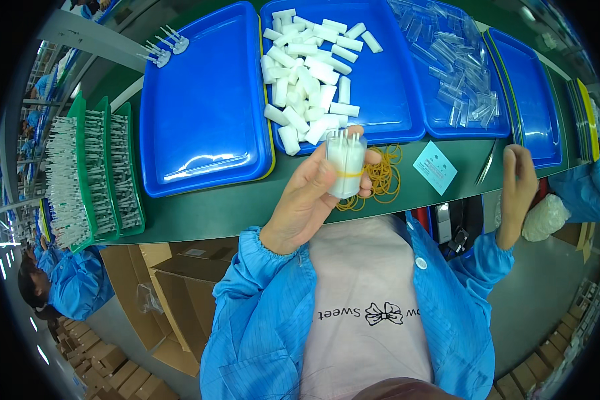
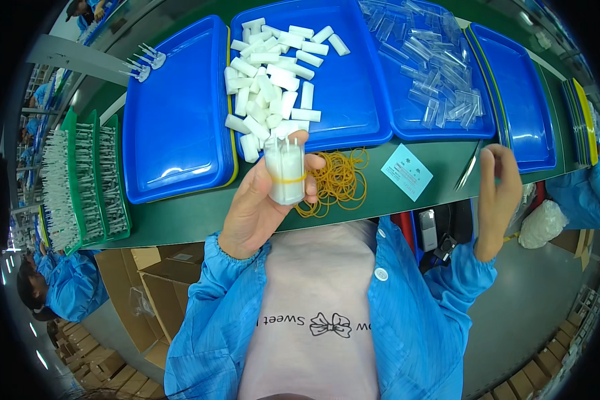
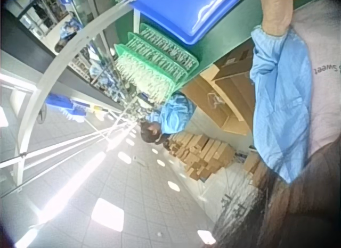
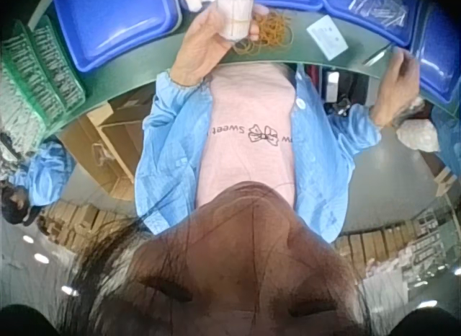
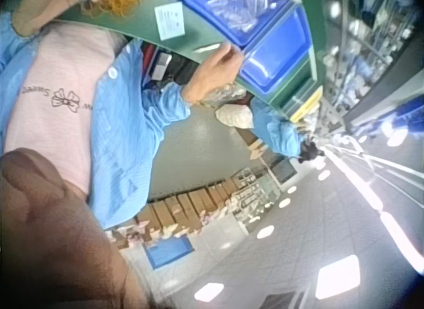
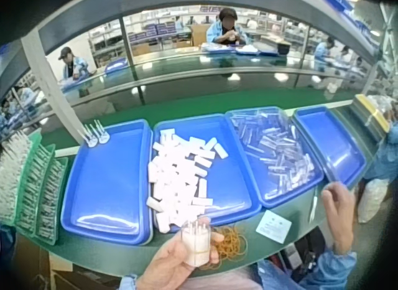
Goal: The person attaches foam pieces onto a plastic component's pegs, inserts the assembly into a clear plastic tube, secures it with rubber bands, and adjusts the foam pieces inside using tweezers.
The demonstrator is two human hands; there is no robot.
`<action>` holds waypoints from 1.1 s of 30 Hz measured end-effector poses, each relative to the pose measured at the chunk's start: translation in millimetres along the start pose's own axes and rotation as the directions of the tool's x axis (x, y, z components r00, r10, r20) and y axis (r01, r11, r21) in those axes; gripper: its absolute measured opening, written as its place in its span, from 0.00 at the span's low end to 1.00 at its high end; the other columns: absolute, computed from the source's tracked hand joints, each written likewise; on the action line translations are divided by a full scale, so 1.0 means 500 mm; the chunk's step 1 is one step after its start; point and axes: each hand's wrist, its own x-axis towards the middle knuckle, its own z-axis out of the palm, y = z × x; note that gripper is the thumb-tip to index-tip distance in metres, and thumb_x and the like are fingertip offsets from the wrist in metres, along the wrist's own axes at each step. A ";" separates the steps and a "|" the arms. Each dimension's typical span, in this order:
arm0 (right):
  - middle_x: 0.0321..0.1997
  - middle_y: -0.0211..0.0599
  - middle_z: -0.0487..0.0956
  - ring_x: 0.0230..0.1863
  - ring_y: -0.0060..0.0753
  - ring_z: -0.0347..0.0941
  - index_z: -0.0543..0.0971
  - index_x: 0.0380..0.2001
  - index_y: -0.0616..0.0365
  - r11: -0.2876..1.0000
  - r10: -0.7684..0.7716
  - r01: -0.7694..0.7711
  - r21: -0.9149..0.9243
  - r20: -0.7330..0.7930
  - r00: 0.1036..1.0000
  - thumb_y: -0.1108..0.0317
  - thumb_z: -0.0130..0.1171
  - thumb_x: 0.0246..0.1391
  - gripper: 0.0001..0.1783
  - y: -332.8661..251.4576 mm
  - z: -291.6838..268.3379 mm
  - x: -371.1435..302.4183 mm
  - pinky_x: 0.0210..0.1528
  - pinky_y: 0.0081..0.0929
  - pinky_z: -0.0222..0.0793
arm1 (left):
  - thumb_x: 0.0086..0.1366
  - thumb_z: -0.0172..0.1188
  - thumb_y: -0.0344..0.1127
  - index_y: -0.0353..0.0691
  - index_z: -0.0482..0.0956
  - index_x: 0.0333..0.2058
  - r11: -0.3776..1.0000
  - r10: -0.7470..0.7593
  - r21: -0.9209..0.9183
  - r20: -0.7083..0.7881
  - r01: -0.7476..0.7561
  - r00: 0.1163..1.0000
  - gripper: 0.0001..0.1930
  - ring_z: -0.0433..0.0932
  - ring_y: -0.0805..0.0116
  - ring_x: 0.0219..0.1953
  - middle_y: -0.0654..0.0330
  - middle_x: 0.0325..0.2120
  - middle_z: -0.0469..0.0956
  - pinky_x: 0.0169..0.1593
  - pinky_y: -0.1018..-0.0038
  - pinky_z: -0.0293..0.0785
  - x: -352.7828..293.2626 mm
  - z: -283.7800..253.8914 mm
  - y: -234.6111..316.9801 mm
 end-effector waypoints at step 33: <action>0.22 0.34 0.76 0.26 0.22 0.71 0.77 0.37 0.67 0.885 -0.245 0.026 0.465 0.417 0.876 0.75 0.56 0.49 0.11 -0.202 0.113 0.008 0.31 0.20 0.66 | 0.59 0.57 0.56 0.35 0.56 0.59 0.991 -0.103 0.090 -0.018 0.104 0.995 0.39 0.71 0.67 0.42 0.58 0.42 0.69 0.44 0.70 0.70 -0.006 0.003 -0.001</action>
